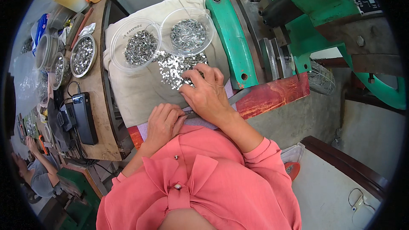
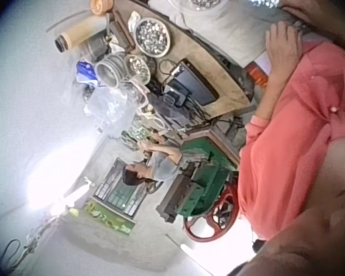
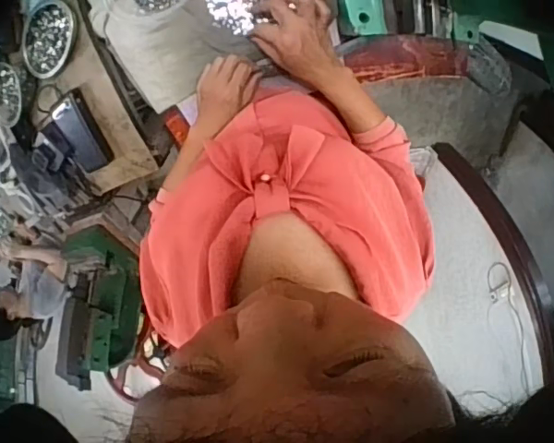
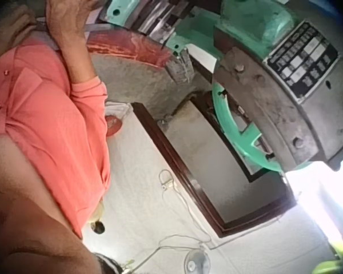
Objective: The person places small metal studs into a metal strip, then secures them using a mechanical press.
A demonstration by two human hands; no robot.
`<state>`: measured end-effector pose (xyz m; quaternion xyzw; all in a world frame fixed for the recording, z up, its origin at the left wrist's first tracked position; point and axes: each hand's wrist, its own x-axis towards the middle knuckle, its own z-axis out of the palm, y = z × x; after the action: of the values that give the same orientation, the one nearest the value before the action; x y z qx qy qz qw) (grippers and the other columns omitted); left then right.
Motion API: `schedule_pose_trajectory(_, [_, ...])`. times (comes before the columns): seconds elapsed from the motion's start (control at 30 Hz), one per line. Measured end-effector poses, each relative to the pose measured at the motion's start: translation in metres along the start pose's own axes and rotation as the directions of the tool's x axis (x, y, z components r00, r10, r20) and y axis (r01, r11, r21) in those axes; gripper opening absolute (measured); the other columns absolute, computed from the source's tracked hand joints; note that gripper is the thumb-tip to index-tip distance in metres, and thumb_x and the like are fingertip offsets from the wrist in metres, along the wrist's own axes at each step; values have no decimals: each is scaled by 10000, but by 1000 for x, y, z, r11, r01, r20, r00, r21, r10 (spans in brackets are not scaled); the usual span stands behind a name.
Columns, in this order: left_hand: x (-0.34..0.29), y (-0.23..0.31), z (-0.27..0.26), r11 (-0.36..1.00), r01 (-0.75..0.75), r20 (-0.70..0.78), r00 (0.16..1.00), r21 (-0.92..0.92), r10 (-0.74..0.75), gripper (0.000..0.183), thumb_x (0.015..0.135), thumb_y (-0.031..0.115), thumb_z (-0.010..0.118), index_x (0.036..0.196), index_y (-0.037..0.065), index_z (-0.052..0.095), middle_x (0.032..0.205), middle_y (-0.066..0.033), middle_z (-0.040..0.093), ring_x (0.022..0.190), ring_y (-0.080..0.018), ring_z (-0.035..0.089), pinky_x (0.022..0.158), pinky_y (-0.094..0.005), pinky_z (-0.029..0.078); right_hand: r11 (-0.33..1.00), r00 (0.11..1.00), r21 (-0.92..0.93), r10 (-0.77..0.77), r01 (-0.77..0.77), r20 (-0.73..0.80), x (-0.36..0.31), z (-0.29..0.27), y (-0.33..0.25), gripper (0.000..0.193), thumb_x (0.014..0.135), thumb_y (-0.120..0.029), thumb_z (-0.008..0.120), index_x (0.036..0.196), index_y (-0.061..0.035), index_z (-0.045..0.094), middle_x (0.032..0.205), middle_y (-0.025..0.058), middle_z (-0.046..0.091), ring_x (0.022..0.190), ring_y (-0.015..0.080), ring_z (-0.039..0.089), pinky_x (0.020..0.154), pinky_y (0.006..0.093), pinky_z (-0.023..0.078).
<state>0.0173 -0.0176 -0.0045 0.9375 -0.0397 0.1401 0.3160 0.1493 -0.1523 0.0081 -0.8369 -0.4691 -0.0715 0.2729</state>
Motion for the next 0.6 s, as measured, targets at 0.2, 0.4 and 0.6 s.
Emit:
schedule_pose_trajectory(0.2, [0,-1,-1,1000,-10,-8,1000,-21,10,226,759,135,760,917,64,615,954,-37,596,837,-223,561,684,-354,414,1000,1000,16,1,-1,31,-3,-9,3,105,719,-175,771,817,-168,734,1128,-7,619,1175,260,478,969,427,284])
schedule_pose_trajectory(0.4, [-2,-1,-5,993,54,-9,998,-101,-56,310,741,142,781,986,38,624,1021,-69,593,889,-253,575,726,-374,433,999,999,31,10,-11,48,-1,-12,6,116,714,-173,772,825,-168,740,1125,0,621,1170,263,482,977,424,284])
schedule_pose_trajectory(0.6, [-6,1,-12,994,86,36,996,-68,-84,322,710,125,808,962,30,631,1037,-97,601,893,-294,575,755,-391,459,998,995,-4,-70,70,76,6,-10,7,104,718,-195,761,804,-149,725,1118,0,620,1181,252,481,999,424,273])
